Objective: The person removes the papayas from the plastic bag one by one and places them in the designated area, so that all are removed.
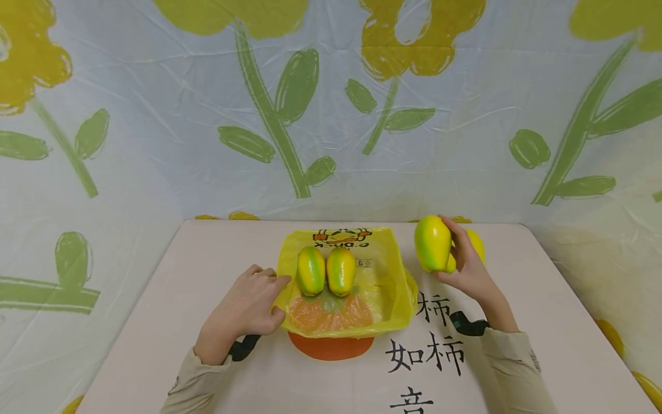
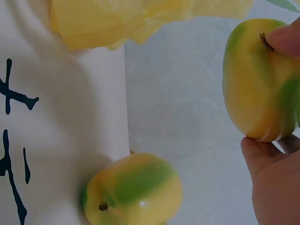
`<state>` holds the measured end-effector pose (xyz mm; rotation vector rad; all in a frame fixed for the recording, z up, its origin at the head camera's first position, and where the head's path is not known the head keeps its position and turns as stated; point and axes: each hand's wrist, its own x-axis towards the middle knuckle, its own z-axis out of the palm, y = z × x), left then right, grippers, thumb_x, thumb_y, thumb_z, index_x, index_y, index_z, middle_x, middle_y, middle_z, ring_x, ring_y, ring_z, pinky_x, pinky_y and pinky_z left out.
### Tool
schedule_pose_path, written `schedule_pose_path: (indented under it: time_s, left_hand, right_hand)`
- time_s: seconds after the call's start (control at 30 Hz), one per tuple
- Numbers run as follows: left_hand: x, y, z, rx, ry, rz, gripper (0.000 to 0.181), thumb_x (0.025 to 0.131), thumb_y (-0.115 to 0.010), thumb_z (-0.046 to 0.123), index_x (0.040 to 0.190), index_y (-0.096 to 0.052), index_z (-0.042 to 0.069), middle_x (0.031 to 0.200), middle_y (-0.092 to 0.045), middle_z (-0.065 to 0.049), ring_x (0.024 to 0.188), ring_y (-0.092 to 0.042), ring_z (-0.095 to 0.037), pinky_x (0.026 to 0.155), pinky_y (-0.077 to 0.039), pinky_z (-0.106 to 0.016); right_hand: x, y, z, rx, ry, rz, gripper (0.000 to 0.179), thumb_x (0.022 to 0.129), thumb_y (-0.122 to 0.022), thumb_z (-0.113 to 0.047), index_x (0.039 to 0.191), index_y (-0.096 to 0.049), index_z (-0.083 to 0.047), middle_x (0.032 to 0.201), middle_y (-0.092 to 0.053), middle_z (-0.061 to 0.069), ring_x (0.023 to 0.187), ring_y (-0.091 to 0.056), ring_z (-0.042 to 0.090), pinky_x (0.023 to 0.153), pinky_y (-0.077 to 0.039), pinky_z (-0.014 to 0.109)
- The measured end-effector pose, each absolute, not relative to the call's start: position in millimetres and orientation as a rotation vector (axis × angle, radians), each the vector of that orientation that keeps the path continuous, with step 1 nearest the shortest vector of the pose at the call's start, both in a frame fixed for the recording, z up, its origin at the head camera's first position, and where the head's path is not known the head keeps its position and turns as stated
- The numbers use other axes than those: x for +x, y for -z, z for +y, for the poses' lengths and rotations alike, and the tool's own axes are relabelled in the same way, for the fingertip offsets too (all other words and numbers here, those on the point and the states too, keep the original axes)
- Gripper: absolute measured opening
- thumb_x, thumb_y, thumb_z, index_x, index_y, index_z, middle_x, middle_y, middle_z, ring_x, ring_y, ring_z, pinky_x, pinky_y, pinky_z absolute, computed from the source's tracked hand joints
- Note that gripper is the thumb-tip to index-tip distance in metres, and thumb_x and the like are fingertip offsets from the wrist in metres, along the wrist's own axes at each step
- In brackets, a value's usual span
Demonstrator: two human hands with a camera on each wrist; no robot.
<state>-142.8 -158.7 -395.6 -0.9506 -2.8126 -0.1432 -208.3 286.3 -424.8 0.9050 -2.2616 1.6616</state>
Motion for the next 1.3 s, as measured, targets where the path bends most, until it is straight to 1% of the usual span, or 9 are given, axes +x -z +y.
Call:
schedule_pose_path:
  time_s: [0.13, 0.23, 0.3, 0.37, 0.47, 0.5, 0.77, 1.1, 1.3]
  left_hand:
    - [-143, 395, -158, -0.957, 0.140, -2.807, 0.048, 0.066, -0.059, 0.018, 0.110, -0.071, 0.003, 0.084, -0.069, -0.006, 0.082, -0.060, -0.022, 0.083, -0.046, -0.043]
    - [-142, 394, -158, -0.956, 0.128, -2.817, 0.048, 0.067, -0.059, 0.017, 0.111, -0.070, 0.002, 0.086, -0.069, -0.007, 0.084, -0.061, -0.023, 0.084, -0.046, -0.044]
    - [-142, 393, -157, -0.956, 0.127, -2.822, 0.047, 0.067, -0.060, 0.016, 0.111, -0.070, 0.002, 0.087, -0.069, -0.007, 0.086, -0.061, -0.024, 0.085, -0.046, -0.044]
    - [-142, 393, -157, -0.953, 0.133, -2.825, 0.047, 0.067, -0.059, 0.016, 0.111, -0.070, 0.002, 0.088, -0.069, -0.007, 0.086, -0.061, -0.024, 0.085, -0.046, -0.044]
    - [-142, 394, -157, -0.953, 0.146, -2.825, 0.048, 0.067, -0.058, 0.017, 0.111, -0.070, 0.002, 0.088, -0.070, -0.007, 0.087, -0.061, -0.023, 0.085, -0.045, -0.044]
    - [-142, 394, -157, -0.953, 0.149, -2.824, 0.048, 0.067, -0.058, 0.017, 0.111, -0.070, 0.002, 0.088, -0.069, -0.007, 0.086, -0.061, -0.023, 0.085, -0.045, -0.044]
    - [-142, 395, -159, -0.959, 0.160, -2.810, 0.047, 0.066, -0.058, 0.017, 0.109, -0.070, 0.003, 0.081, -0.067, -0.005, 0.082, -0.060, -0.022, 0.083, -0.045, -0.043]
    - [-142, 394, -160, -0.961, 0.172, -2.808, 0.048, 0.066, -0.058, 0.017, 0.110, -0.071, 0.003, 0.086, -0.069, -0.006, 0.085, -0.061, -0.023, 0.084, -0.045, -0.044]
    - [-141, 393, -159, -0.958, 0.170, -2.823, 0.048, 0.067, -0.058, 0.017, 0.111, -0.071, 0.003, 0.087, -0.069, -0.007, 0.085, -0.061, -0.023, 0.084, -0.045, -0.044]
  right_hand:
    - [-208, 426, 284, 0.848, -1.526, -2.370, 0.112, 0.063, -0.072, 0.022, 0.157, -0.018, -0.005, 0.158, -0.022, 0.018, 0.136, -0.029, 0.014, 0.107, -0.027, 0.015]
    - [-211, 425, 282, 0.829, -1.409, -2.451, 0.111, 0.064, -0.075, 0.017, 0.157, -0.019, -0.008, 0.158, -0.022, 0.016, 0.135, -0.031, 0.021, 0.106, -0.026, 0.016]
    - [-214, 423, 279, 0.817, -1.309, -2.505, 0.111, 0.063, -0.076, 0.014, 0.156, -0.020, -0.007, 0.157, -0.023, 0.017, 0.133, -0.032, 0.028, 0.108, -0.030, 0.029]
    - [-219, 422, 277, 0.809, -1.224, -2.554, 0.110, 0.062, -0.076, 0.013, 0.156, -0.021, -0.005, 0.157, -0.023, 0.020, 0.133, -0.032, 0.037, 0.109, -0.030, 0.045]
    - [-226, 419, 275, 0.787, -1.139, -2.631, 0.109, 0.060, -0.075, 0.012, 0.154, -0.022, -0.003, 0.157, -0.022, 0.023, 0.136, -0.029, 0.044, 0.104, -0.028, 0.066]
    - [-228, 419, 274, 0.781, -1.123, -2.657, 0.109, 0.060, -0.075, 0.011, 0.154, -0.022, -0.003, 0.157, -0.021, 0.023, 0.137, -0.028, 0.046, 0.104, -0.026, 0.069]
    - [-245, 425, 273, 0.791, -1.038, -2.791, 0.107, 0.059, -0.077, 0.006, 0.152, -0.023, 0.002, 0.154, -0.024, 0.027, 0.136, -0.029, 0.046, 0.105, -0.026, 0.068]
    - [-253, 437, 272, 0.802, -0.956, -2.862, 0.103, 0.060, -0.083, 0.002, 0.148, -0.029, 0.005, 0.149, -0.032, 0.026, 0.132, -0.034, 0.045, 0.106, -0.027, 0.064]
    - [-256, 443, 272, 0.809, -0.886, -2.889, 0.102, 0.061, -0.085, -0.001, 0.147, -0.030, 0.004, 0.149, -0.033, 0.025, 0.133, -0.034, 0.043, 0.109, -0.025, 0.063]
